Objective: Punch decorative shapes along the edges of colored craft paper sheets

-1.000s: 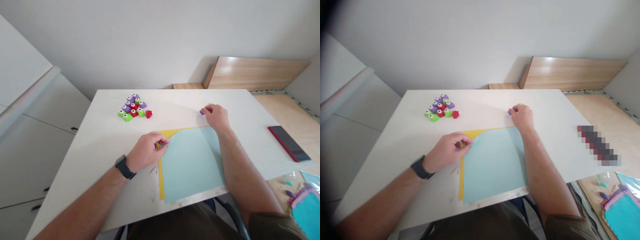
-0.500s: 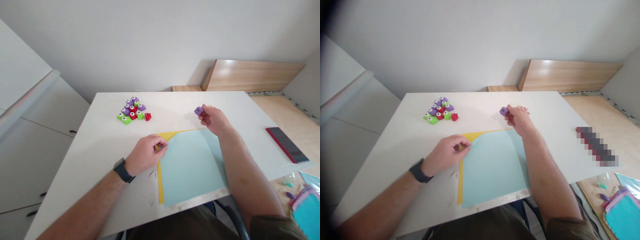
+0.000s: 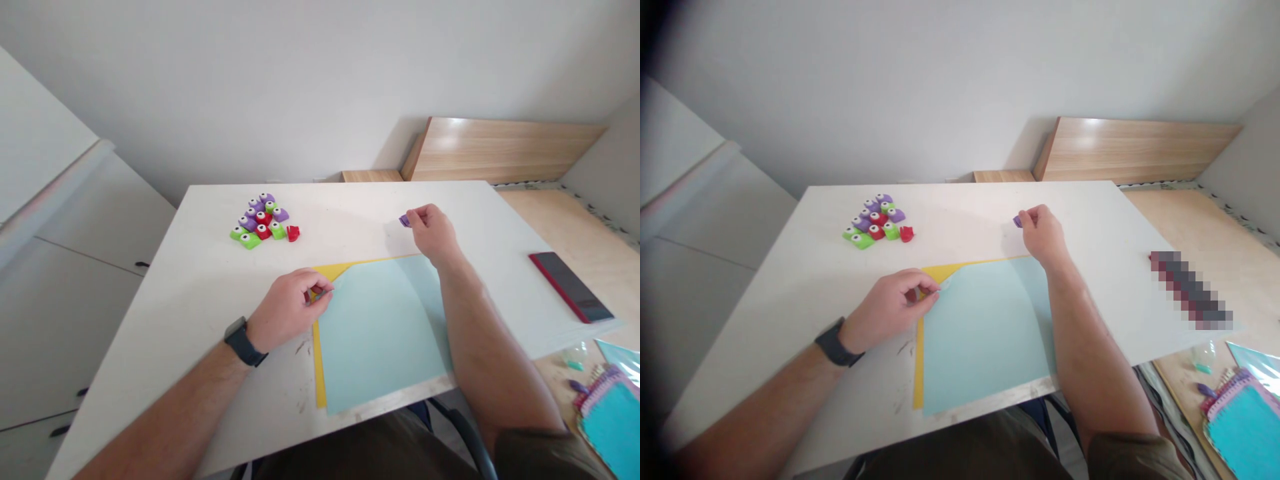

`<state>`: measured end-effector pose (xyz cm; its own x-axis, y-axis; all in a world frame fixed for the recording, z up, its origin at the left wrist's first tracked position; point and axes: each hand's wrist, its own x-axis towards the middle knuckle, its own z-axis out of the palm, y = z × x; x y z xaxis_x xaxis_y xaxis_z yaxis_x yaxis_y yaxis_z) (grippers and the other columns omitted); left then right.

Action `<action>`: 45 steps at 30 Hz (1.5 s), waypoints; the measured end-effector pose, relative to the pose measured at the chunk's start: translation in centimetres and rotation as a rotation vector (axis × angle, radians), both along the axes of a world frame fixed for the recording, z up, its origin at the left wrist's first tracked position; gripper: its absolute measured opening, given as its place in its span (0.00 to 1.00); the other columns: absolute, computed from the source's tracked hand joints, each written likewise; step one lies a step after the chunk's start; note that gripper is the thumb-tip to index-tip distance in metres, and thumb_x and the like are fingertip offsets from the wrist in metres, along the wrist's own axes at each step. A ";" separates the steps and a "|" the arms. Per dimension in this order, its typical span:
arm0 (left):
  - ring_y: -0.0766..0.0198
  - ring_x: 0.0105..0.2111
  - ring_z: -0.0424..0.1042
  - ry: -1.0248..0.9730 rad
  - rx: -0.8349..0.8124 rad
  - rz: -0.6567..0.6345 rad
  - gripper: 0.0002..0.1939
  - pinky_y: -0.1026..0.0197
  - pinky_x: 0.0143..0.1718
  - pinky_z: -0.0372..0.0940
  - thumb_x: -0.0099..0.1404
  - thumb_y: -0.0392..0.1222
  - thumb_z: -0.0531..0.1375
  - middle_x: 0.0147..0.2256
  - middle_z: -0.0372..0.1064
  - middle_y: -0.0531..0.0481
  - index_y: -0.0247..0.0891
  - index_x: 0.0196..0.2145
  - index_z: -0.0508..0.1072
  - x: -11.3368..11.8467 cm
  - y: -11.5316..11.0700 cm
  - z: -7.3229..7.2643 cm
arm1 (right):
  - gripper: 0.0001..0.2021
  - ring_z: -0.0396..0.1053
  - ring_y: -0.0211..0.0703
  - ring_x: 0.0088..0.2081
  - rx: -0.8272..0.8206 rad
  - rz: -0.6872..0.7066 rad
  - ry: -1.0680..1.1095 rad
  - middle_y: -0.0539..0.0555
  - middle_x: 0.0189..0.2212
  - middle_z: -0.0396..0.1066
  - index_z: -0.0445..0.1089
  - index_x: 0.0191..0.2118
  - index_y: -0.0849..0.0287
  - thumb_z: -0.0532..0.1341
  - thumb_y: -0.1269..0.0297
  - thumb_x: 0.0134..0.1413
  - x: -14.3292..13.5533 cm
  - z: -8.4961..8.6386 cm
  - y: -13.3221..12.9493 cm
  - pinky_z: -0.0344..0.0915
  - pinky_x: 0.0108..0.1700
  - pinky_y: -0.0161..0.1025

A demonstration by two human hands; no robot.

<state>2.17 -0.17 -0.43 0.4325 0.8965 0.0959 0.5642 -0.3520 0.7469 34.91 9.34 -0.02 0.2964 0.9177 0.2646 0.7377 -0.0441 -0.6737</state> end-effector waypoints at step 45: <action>0.65 0.32 0.71 -0.001 0.001 -0.009 0.05 0.61 0.34 0.65 0.66 0.41 0.61 0.37 0.76 0.51 0.41 0.37 0.78 -0.1 0.1 -0.2 | 0.16 0.76 0.50 0.40 -0.352 0.287 -0.581 0.54 0.38 0.81 0.81 0.47 0.51 0.58 0.65 0.57 1.4 0.2 -0.3 0.66 0.47 0.44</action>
